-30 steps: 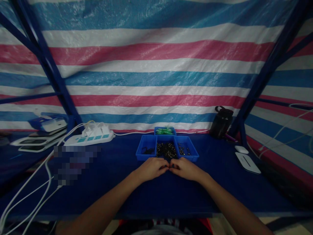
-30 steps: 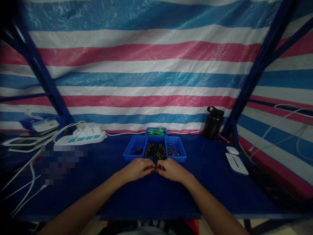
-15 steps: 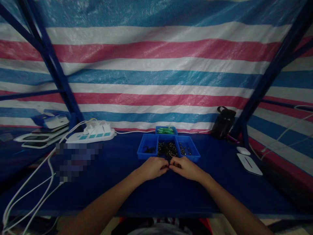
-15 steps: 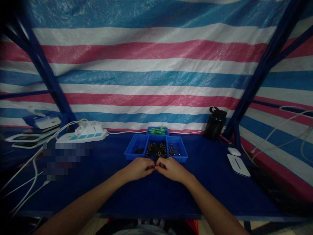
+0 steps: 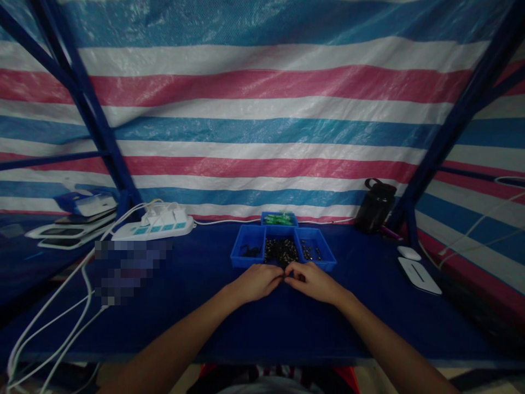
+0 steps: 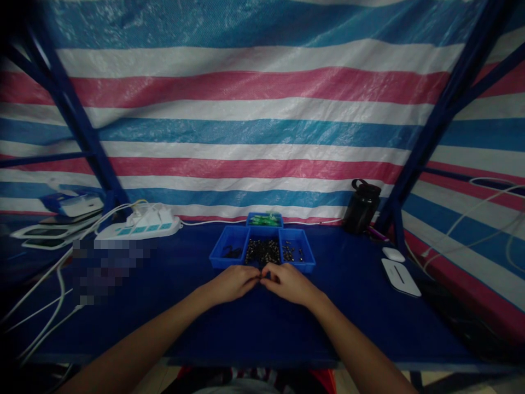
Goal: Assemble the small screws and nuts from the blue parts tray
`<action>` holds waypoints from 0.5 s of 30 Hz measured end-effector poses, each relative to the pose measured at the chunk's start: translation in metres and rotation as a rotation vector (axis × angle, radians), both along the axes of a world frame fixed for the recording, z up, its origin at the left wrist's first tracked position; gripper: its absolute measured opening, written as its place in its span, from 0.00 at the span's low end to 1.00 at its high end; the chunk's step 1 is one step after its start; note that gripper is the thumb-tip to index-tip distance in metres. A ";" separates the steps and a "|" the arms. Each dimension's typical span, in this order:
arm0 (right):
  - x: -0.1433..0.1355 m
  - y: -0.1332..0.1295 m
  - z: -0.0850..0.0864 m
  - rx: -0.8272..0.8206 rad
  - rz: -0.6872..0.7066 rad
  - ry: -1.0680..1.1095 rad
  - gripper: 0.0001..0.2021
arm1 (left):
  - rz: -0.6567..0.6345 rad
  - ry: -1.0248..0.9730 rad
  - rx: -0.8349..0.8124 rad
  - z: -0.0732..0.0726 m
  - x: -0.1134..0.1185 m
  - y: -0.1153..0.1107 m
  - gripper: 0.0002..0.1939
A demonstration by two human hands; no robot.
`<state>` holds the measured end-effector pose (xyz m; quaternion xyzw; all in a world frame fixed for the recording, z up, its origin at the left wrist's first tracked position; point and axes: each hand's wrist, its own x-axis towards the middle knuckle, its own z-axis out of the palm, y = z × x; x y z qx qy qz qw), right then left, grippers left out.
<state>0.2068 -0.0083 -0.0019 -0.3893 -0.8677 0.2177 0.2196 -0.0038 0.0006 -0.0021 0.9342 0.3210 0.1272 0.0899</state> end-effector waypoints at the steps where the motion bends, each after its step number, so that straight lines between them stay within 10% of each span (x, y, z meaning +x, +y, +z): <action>1: 0.000 0.000 0.000 0.001 -0.001 -0.001 0.08 | -0.001 0.001 -0.001 -0.001 0.000 0.000 0.08; 15: -0.001 -0.003 0.000 0.032 -0.009 -0.024 0.08 | -0.019 -0.001 -0.021 -0.001 0.001 0.000 0.08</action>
